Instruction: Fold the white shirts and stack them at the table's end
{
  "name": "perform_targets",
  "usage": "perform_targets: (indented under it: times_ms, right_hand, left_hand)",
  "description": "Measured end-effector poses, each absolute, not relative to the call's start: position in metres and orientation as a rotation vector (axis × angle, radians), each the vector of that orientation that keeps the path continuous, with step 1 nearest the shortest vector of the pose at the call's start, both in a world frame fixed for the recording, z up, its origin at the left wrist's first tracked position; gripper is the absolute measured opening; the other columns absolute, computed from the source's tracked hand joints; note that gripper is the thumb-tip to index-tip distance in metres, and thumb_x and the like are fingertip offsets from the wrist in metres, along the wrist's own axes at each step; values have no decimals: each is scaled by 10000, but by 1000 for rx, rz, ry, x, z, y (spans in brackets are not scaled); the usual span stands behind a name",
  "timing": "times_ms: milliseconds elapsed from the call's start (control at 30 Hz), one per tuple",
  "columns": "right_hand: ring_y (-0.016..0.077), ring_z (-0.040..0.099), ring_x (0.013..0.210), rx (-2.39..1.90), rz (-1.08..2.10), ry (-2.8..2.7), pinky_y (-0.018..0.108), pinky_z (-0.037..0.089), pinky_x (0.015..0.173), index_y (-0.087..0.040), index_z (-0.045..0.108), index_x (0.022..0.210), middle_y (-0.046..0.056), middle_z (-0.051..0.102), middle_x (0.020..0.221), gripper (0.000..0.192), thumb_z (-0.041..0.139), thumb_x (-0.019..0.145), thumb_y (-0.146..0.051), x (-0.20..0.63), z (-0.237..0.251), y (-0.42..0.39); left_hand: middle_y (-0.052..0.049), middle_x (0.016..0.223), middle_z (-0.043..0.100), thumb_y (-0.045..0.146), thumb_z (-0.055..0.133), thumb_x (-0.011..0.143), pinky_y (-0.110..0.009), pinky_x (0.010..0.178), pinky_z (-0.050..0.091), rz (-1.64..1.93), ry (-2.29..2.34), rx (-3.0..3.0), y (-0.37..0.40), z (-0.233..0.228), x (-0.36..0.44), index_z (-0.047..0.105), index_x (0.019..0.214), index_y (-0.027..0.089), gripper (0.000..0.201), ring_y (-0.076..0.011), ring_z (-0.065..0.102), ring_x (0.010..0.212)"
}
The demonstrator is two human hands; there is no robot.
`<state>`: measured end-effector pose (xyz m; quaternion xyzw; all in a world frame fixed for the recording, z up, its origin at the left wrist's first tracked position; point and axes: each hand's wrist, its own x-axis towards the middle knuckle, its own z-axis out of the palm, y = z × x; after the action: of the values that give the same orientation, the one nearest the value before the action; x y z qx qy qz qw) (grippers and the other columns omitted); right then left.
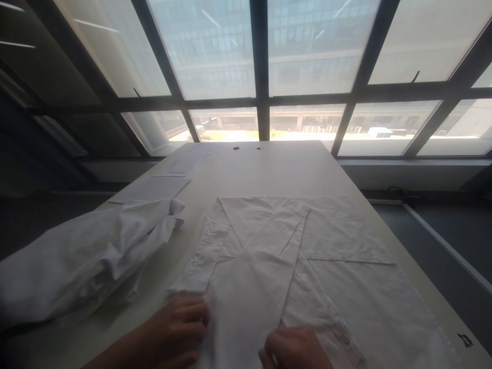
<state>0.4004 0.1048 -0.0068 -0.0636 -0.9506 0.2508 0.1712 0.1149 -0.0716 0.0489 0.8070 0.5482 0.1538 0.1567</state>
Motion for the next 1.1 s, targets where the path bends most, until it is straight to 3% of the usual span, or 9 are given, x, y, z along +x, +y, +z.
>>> perform_targets:
  times_ms: [167, 467, 1100]
  right_hand:
    - [95, 541, 477, -449, 546, -2600, 229, 349, 513, -220, 491, 658, -26, 567, 565, 342, 473, 999, -200, 395, 0, 136]
    - [105, 558, 529, -453, 557, -2613, 244, 336, 549, -214, 481, 692, -19, 569, 612, 311, 469, 1001, -178, 398, -6, 136]
    - [139, 561, 602, -587, 678, -2631, 268, 347, 605, -205, 544, 722, 6, 594, 677, 311, 440, 1013, -241, 393, -1, 133]
  left_hand:
    - [-31, 763, 614, 297, 502, 978, -295, 589, 435, 518, 1621, 2439, -55, 31, 123, 503, 749, 232, 238, -171, 566, 657]
    - [-35, 882, 661, 186, 486, 962, -236, 683, 446, 688, 1632, 2136, -59, 33, 119, 554, 878, 224, 114, -145, 639, 754]
    - [-51, 912, 654, 201, 520, 977, -238, 726, 454, 688, 1653, 2107, -54, 27, 115, 624, 888, 202, 137, -147, 628, 791]
